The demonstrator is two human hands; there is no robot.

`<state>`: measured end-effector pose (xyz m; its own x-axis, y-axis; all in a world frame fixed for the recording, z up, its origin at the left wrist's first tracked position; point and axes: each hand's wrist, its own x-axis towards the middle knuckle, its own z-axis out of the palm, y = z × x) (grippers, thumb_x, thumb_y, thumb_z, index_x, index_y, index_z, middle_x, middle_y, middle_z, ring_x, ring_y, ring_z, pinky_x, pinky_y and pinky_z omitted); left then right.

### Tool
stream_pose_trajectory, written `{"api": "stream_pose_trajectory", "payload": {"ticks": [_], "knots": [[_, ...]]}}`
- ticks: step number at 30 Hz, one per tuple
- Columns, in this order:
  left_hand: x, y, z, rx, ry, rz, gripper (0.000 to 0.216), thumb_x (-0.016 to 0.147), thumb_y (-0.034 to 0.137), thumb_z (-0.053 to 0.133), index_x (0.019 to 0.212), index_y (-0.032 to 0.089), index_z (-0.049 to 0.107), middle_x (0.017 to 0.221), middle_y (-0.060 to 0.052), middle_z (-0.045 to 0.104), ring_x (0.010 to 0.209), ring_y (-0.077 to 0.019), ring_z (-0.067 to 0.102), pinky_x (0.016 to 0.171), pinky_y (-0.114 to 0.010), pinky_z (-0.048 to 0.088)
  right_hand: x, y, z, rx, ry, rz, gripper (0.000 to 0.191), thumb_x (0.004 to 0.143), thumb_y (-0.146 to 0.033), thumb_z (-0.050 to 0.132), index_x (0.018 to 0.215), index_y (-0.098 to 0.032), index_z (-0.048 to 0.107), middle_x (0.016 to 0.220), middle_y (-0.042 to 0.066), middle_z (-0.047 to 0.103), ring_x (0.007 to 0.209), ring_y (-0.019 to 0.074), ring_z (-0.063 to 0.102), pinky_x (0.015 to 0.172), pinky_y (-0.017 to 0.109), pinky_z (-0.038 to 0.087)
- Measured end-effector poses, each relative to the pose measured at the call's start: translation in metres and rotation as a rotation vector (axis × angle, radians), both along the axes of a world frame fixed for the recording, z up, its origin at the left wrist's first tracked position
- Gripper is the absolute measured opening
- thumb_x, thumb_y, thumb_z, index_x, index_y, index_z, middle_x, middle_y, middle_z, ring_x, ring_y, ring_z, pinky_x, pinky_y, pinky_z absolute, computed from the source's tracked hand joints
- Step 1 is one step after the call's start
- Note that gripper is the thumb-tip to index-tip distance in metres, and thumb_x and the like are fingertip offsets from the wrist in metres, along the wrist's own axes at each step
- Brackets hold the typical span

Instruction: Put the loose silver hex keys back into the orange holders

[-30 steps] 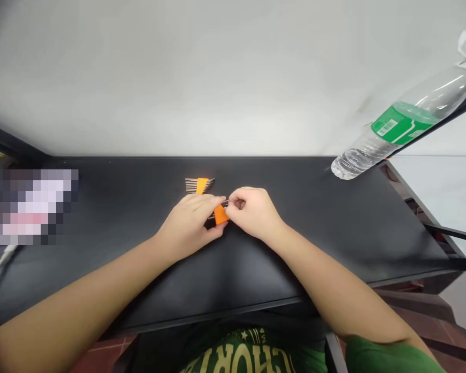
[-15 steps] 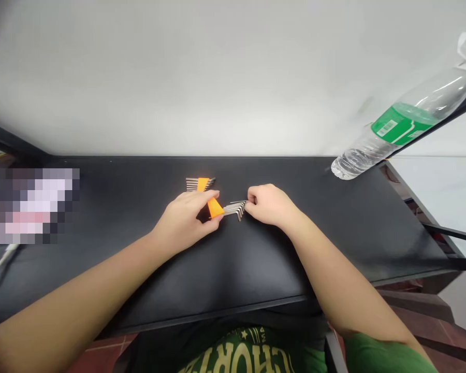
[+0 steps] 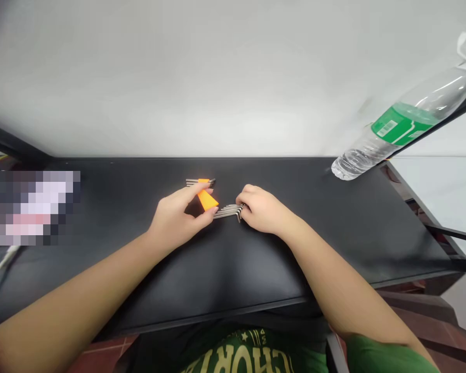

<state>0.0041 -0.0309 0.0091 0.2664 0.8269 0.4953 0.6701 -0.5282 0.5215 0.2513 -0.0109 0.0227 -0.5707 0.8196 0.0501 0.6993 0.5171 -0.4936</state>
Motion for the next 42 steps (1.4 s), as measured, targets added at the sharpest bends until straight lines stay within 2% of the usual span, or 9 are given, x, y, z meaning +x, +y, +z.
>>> {"api": "stream_pose_trajectory", "payload": {"ticks": [8,12,15,18,21,24,29,36,42], "knots": [[-0.002,0.002,0.005,-0.002,-0.038,-0.025,0.043,0.09,0.034,0.07,0.131,0.021,0.064,0.118,-0.008,0.074,0.106,-0.0221,0.071,0.097,-0.037,0.057,-0.001,-0.001,0.001,0.086,0.029,-0.002,0.02,0.085,-0.005,0.055,0.092,-0.019,0.067,0.096,0.006,0.063,0.09,0.02,0.057,0.082,0.032,0.047],[-0.002,0.003,0.003,-0.063,-0.072,-0.075,0.047,0.094,0.027,0.066,0.139,0.02,0.058,0.092,-0.002,0.069,0.081,-0.0156,0.066,0.081,-0.031,0.057,-0.002,-0.005,0.003,0.13,0.048,0.046,0.015,0.087,-0.007,0.058,0.09,-0.018,0.066,0.092,0.005,0.06,0.087,0.019,0.055,0.078,0.031,0.046],[-0.002,0.003,-0.001,-0.071,-0.105,-0.085,0.051,0.093,0.026,0.068,0.143,0.022,0.056,0.082,0.001,0.065,0.075,-0.0141,0.064,0.077,-0.029,0.057,-0.005,-0.01,0.005,0.133,-0.005,0.12,0.009,0.091,-0.013,0.06,0.089,-0.018,0.068,0.091,0.005,0.059,0.086,0.0191,0.054,0.078,0.031,0.046],[-0.002,0.003,-0.003,-0.098,-0.166,-0.074,0.053,0.091,0.025,0.069,0.142,0.024,0.056,0.088,0.001,0.069,0.078,-0.0141,0.066,0.079,-0.029,0.057,-0.01,-0.013,0.007,0.12,-0.093,0.135,0.009,0.093,-0.017,0.062,0.087,-0.017,0.068,0.09,0.005,0.059,0.085,0.0193,0.054,0.08,0.032,0.046],[-0.002,0.003,-0.004,-0.183,-0.242,-0.084,0.05,0.092,0.022,0.067,0.141,0.025,0.056,0.107,-0.003,0.073,0.09,-0.0153,0.07,0.085,-0.029,0.058,-0.017,-0.015,0.009,0.09,-0.158,0.119,0.011,0.094,-0.016,0.06,0.085,-0.017,0.068,0.09,0.005,0.06,0.085,0.0188,0.055,0.081,0.032,0.046],[-0.001,0.003,-0.006,-0.248,-0.319,-0.102,0.038,0.092,0.021,0.065,0.13,0.025,0.059,0.115,-0.004,0.071,0.096,-0.0162,0.071,0.087,-0.031,0.059,-0.023,-0.019,0.012,0.056,-0.215,0.064,0.01,0.089,-0.012,0.061,0.081,-0.018,0.064,0.089,0.004,0.06,0.083,0.0176,0.056,0.077,0.03,0.045],[-0.002,0.005,-0.009,-0.239,-0.364,-0.083,0.011,0.091,0.02,0.065,0.1,0.024,0.061,0.101,-0.001,0.073,0.095,-0.0164,0.073,0.084,-0.031,0.06,-0.028,-0.028,0.017,-0.003,-0.289,-0.046,0.008,0.086,-0.015,0.061,0.079,-0.019,0.06,0.089,0.002,0.06,0.063,0.0116,0.05,0.059,0.028,0.037],[0.0,0.004,-0.005,-0.188,-0.433,-0.008,0.007,0.088,0.021,0.072,0.086,0.022,0.065,0.097,-0.002,0.078,0.098,-0.0189,0.076,0.091,-0.036,0.062,-0.031,-0.035,0.014,0.082,-0.377,-0.005,0.009,0.088,-0.014,0.055,0.085,-0.019,0.061,0.088,0.003,0.064,0.063,0.0143,0.055,0.056,0.03,0.031],[0.0,0.003,-0.003,-0.197,-0.458,0.071,0.006,0.085,0.022,0.076,0.083,0.021,0.071,0.098,-0.002,0.081,0.096,-0.02,0.078,0.088,-0.036,0.065,-0.034,-0.038,0.011,0.111,-0.378,0.025,0.01,0.087,-0.013,0.054,0.083,-0.018,0.061,0.089,0.005,0.066,0.064,0.0149,0.057,0.056,0.031,0.03]]}}
